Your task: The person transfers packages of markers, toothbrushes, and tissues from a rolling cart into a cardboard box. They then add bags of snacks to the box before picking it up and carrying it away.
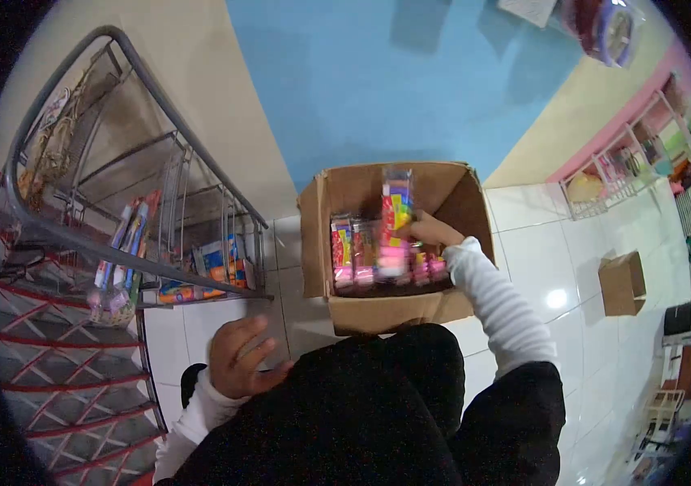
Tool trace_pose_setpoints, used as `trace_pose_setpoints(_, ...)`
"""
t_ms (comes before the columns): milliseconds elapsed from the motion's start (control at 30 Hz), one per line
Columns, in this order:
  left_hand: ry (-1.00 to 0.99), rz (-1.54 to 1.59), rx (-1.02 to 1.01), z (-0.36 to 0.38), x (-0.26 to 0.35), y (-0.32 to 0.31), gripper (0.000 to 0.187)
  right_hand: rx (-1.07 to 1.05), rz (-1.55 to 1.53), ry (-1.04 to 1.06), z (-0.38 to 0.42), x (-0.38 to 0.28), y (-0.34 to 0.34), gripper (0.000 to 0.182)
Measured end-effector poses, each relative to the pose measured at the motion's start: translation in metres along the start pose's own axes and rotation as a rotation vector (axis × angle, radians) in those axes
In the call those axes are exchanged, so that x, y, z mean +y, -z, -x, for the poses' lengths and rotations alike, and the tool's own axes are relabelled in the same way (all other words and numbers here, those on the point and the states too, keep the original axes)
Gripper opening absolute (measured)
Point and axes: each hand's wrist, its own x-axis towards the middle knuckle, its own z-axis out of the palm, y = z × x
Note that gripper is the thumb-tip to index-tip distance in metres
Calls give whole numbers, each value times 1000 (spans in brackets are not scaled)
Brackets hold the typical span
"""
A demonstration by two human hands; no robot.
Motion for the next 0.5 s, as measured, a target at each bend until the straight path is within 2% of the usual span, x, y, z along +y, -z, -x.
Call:
trace_pose_setpoints(67, 70, -35, -1, 32, -7, 5, 54, -119, 706, -11, -89, 74, 32, 46)
trace_pose_setpoints(100, 86, -49, -2, 48, -8, 11, 54, -137, 713, -3, -142, 138, 57, 46)
trace_pose_setpoints(133, 178, -122, -22, 64, -9, 17, 52, -697, 1045, -307, -158, 99, 37, 52)
trace_pose_setpoints(167, 273, -197, -43, 74, -9, 22, 51, -221, 959, -134, -122, 105, 17, 49)
trace_pose_setpoints(200, 298, -223, -44, 81, -10, 26, 51, -256, 878, -76, -193, 197, 45, 48)
trace_pose_setpoints(233, 372, -266, -50, 90, -10, 30, 50, -406, 1026, 438, -229, 242, 64, 43)
trace_pose_setpoints(267, 451, -315, -57, 98, -6, 37, 48, -424, 1047, 270, -273, 291, 68, 35)
trace_pose_setpoints(300, 519, -339, -70, 97, -4, 42, 42, -382, 391, 26, -216, 223, 29, 25)
trace_pose_setpoints(333, 553, -380, -69, 102, -5, 44, 42, -360, 668, 591, -291, 319, 68, 32)
trace_pose_setpoints(367, 619, -350, -74, 112, -7, 44, 41, -281, 107, -129, -244, 259, 11, 33)
trace_pose_setpoints(400, 679, -316, -78, 117, -9, 46, 40, -280, 358, 20, -332, 347, 36, 36)
trace_pose_setpoints(467, 710, -365, -79, 115, -17, 49, 36, -39, 866, 271, -306, 307, 17, 39)
trace_pose_setpoints(500, 771, -318, -194, 124, -27, 46, 33, 132, 927, 252, -270, 276, 4, 42)
